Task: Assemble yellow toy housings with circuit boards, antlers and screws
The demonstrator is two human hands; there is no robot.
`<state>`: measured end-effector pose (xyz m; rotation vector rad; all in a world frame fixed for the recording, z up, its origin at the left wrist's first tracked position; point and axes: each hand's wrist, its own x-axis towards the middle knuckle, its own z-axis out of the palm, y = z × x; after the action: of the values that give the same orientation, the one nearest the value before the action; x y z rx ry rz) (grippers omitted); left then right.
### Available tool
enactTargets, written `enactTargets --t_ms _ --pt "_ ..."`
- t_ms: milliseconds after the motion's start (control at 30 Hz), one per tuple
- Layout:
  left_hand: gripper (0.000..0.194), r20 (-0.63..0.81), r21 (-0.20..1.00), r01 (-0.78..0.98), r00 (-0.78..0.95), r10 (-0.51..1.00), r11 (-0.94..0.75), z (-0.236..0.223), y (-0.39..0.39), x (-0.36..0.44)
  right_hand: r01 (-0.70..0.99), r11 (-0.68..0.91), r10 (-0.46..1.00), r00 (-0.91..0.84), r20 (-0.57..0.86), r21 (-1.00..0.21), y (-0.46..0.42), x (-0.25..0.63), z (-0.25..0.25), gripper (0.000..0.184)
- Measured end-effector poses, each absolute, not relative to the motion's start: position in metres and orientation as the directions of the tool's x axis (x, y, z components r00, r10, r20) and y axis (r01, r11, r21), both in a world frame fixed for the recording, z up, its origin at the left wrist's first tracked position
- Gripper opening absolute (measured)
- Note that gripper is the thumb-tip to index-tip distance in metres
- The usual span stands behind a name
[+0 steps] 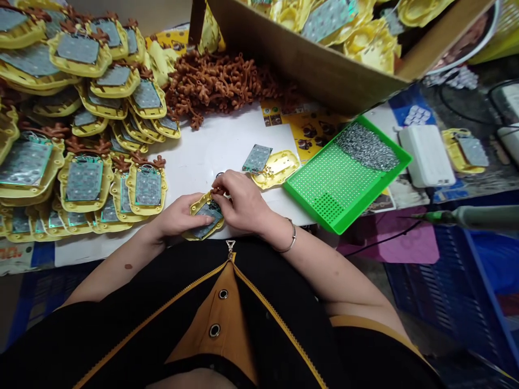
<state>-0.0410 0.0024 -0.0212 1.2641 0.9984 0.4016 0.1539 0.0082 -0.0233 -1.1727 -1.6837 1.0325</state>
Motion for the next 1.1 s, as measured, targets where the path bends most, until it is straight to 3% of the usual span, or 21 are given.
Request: enactTargets --t_ms 33,100,200,433,600,733,767,900,967,1033,1100 --pt "0.036 -0.408 0.913 0.244 0.542 0.735 0.327 -0.021 0.002 -0.041 0.26 0.208 0.961 -0.233 0.148 -0.943 0.008 0.154 -0.023 0.015" --pt "0.036 -0.422 0.905 0.206 0.544 0.725 0.371 -0.022 0.002 -0.042 0.113 0.022 0.964 -0.265 -0.009 -0.993 0.007 0.155 -0.022 0.022" --pt "0.041 -0.46 0.868 0.1 0.53 0.712 0.486 -0.022 0.002 -0.042 -0.1 -0.239 0.93 -0.309 -0.198 -0.966 0.005 0.158 -0.022 0.039" --pt "0.043 -0.519 0.771 -0.078 0.499 0.694 0.633 -0.021 0.004 -0.044 -0.102 -0.273 0.923 -0.307 -0.231 -0.957 0.001 0.161 -0.029 0.044" --pt "0.041 -0.518 0.772 -0.086 0.488 0.702 0.63 -0.027 0.007 -0.042 -0.021 -0.175 0.974 -0.148 -0.17 -0.984 0.001 0.155 -0.032 0.053" --pt "0.028 -0.473 0.753 -0.173 0.529 0.705 0.635 -0.01 -0.016 -0.042 -0.065 -0.405 0.902 -0.189 -0.387 -0.912 -0.014 0.15 -0.018 0.046" --pt "0.022 -0.452 0.761 -0.186 0.535 0.713 0.622 -0.003 -0.021 -0.047 -0.072 -0.403 0.901 -0.205 -0.382 -0.912 -0.017 0.15 -0.016 0.043" --pt "0.034 -0.321 0.884 -0.246 0.303 0.897 0.399 0.032 -0.042 -0.101 -0.035 -0.38 0.893 -0.276 -0.356 -0.924 -0.014 0.147 -0.018 0.042" --pt "0.044 -0.143 0.976 -0.176 -0.053 0.988 0.132 0.05 -0.054 -0.151 0.038 -0.365 0.894 -0.266 -0.361 -0.93 -0.013 0.144 -0.02 0.041" --pt "0.052 0.088 0.994 -0.019 -0.442 0.892 -0.107 0.063 -0.061 -0.212 0.093 -0.369 0.892 -0.245 -0.38 -0.925 -0.014 0.139 -0.021 0.04" --pt "0.048 0.213 0.976 0.172 -0.67 0.711 -0.131 0.068 -0.058 -0.277 0.111 -0.392 0.886 -0.222 -0.407 -0.913 -0.014 0.134 -0.022 0.041"
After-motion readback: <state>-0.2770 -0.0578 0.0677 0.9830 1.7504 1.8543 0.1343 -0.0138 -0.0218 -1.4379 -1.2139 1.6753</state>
